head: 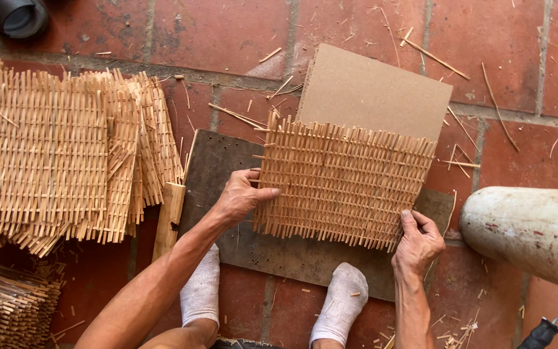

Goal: The person sits on the floor and assembles small bamboo mats by applying adhesive to cardboard pieces and pressing woven bamboo strips onto them. They use a paint roller to spread the adhesive and a wooden block to press the strips flat, then stack the finished mats.

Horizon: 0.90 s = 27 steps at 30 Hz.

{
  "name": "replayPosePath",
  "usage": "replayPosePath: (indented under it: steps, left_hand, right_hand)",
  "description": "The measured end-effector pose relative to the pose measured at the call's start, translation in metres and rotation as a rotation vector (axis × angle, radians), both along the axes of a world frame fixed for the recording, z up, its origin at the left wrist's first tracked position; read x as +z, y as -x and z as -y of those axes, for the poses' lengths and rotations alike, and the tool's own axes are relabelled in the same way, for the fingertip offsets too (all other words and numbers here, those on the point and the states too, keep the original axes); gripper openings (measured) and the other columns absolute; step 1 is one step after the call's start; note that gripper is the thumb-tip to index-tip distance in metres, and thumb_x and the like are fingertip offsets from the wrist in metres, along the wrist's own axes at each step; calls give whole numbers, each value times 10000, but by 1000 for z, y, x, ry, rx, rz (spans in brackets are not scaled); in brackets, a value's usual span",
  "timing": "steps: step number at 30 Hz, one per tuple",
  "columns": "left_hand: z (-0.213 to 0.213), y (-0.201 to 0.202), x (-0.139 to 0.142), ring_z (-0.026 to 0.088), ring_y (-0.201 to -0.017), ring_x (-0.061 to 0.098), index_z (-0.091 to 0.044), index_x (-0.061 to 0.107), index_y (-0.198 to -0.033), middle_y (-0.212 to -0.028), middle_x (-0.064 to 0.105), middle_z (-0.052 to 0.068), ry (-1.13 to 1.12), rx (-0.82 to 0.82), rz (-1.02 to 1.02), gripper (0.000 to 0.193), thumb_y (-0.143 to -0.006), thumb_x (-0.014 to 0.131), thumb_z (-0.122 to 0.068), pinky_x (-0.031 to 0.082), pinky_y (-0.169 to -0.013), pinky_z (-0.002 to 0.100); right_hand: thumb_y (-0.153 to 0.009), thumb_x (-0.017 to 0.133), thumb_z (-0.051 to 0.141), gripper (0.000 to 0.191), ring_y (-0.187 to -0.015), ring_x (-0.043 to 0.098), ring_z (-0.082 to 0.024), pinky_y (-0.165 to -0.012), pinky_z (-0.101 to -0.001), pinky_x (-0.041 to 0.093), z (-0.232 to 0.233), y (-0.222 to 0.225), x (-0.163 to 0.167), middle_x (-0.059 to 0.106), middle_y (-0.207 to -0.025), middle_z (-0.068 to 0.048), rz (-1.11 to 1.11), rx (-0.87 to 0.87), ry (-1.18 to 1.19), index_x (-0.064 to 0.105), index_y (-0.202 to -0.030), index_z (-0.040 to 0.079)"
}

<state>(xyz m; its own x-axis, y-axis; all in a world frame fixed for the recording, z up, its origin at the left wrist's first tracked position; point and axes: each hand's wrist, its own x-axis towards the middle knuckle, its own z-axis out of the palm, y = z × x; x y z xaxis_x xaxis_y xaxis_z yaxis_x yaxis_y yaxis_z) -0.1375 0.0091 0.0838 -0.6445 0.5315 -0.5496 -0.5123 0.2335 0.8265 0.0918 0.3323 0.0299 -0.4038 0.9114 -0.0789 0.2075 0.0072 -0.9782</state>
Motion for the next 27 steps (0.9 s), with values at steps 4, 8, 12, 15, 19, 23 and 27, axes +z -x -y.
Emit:
replayPosePath:
  steps: [4, 8, 12, 15, 19, 23, 27]
  left_hand:
    - [-2, -2, -14, 174, -856, 762, 42, 713, -1169, -1024, 790, 133, -32, 71, 25, 395, -802, 810, -68, 666, -756, 335]
    - [-6, -3, -22, 175, -822, 758, 59, 724, -1148, -1009, 787, 151, -109, 132, 79, 351, -820, 789, -49, 670, -717, 331]
    - [-9, -5, -21, 173, -804, 761, 46, 729, -1136, -988, 791, 144, -29, 119, 54, 332, -828, 787, -66, 666, -694, 323]
    - [-8, -6, -17, 175, -781, 771, 23, 732, -1130, -963, 798, 138, 28, 94, 35, 319, -836, 772, -94, 675, -656, 323]
    - [-9, -5, -13, 167, -789, 771, 23, 733, -1115, -960, 799, 135, 22, 80, -3, 291, -858, 767, -111, 675, -658, 318]
    - [-9, -4, -15, 172, -774, 766, 20, 738, -1116, -949, 797, 135, 50, 79, 39, 295, -856, 764, -116, 676, -651, 332]
    - [-10, -7, -20, 162, -789, 755, 32, 743, -1121, -966, 797, 122, 21, 117, 32, 316, -835, 790, -93, 656, -693, 321]
  right_hand:
    - [-902, 789, -27, 234, -899, 707, -166, -844, -270, 601, 1, -2, 0, 735, -1011, -127, 12, 24, -16, 715, -1119, -76]
    - [-901, 785, -20, 281, -924, 710, -171, -863, -268, 602, 5, -4, 1, 744, -1055, -142, 11, 14, -37, 717, -1169, -72]
    - [-942, 787, -2, 268, -938, 693, -158, -867, -262, 582, 11, -8, 6, 744, -1066, -145, 66, 28, -169, 725, -1192, -77]
    - [-961, 775, 29, 256, -921, 701, -152, -846, -262, 585, 15, -9, 10, 756, -1050, -140, 80, 58, -233, 727, -1192, -68]
    - [-956, 773, 62, 257, -903, 718, -154, -820, -265, 597, 15, -6, 11, 763, -1027, -136, 56, 53, -235, 730, -1180, -56]
    - [-951, 779, 68, 264, -896, 706, -143, -812, -255, 581, 12, -5, 7, 762, -1020, -122, 42, 39, -197, 731, -1176, -61]
    - [-952, 781, 74, 261, -881, 676, -120, -813, -241, 560, 12, -6, 6, 749, -1002, -98, 30, 4, -164, 732, -1163, -72]
